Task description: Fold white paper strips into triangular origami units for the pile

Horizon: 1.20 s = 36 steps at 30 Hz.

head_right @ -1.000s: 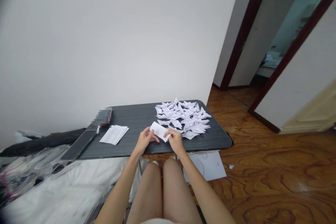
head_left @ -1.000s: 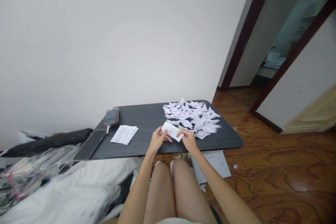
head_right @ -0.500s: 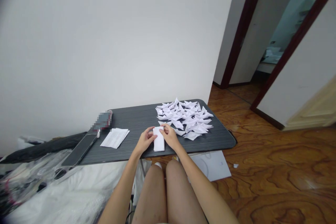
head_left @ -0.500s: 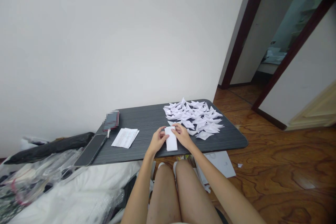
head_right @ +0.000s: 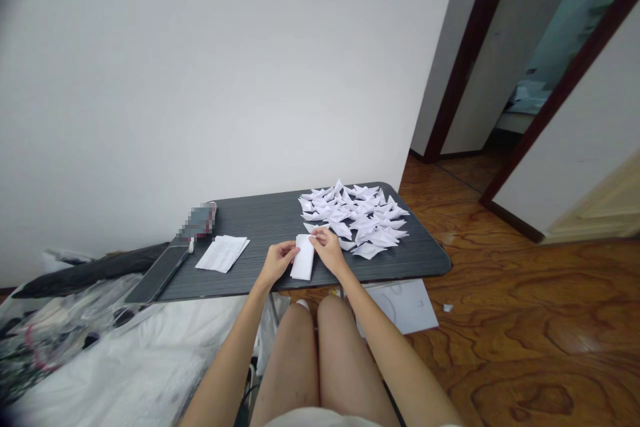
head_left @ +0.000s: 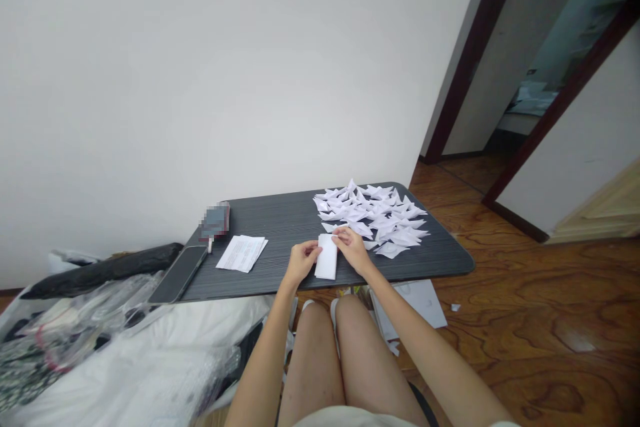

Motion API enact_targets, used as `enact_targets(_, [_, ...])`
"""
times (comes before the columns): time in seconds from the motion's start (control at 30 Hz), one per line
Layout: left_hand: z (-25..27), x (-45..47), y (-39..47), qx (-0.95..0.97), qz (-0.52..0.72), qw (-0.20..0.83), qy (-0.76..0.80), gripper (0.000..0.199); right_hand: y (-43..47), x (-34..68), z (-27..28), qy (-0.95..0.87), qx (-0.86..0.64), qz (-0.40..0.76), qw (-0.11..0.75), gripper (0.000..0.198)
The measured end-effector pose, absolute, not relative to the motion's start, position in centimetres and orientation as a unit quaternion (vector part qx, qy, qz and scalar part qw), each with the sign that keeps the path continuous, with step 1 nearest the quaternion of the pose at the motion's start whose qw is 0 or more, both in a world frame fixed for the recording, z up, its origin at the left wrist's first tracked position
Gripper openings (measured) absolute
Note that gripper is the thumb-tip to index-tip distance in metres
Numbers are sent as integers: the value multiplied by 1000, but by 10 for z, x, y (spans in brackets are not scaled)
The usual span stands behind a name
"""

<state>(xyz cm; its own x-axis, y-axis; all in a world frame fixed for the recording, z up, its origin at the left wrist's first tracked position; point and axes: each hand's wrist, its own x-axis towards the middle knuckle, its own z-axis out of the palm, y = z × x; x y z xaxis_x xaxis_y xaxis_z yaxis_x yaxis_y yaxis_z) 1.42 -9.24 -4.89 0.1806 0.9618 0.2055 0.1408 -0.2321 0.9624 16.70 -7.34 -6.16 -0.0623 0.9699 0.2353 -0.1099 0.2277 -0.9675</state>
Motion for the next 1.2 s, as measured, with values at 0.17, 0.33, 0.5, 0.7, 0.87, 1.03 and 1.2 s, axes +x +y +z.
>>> enact_targets(0.17, [-48,14,-93,638,456,439,439,27,-72,167,-63,-559,-393,470,559,17])
enact_targets(0.33, [-43,17,-95,628,459,446,442,26,-73,166,-63,-569,-380,469,558,16])
enact_targets(0.5, [-44,16,-95,620,468,453,437,26,-74,166,-61,-568,-367,478,561,14])
enact_targets(0.7, [-47,15,-94,621,468,448,441,28,-76,166,-59,-566,-365,484,558,15])
enact_targets(0.87, [-48,15,-94,641,459,433,437,29,-77,166,-58,-561,-360,486,565,15])
enact_targets(1.03, [-49,14,-94,651,479,379,451,29,-76,166,-61,-505,-381,544,552,29])
enact_targets(1.2, [-50,11,-94,655,493,335,465,28,-76,162,-62,-483,-408,576,519,29])
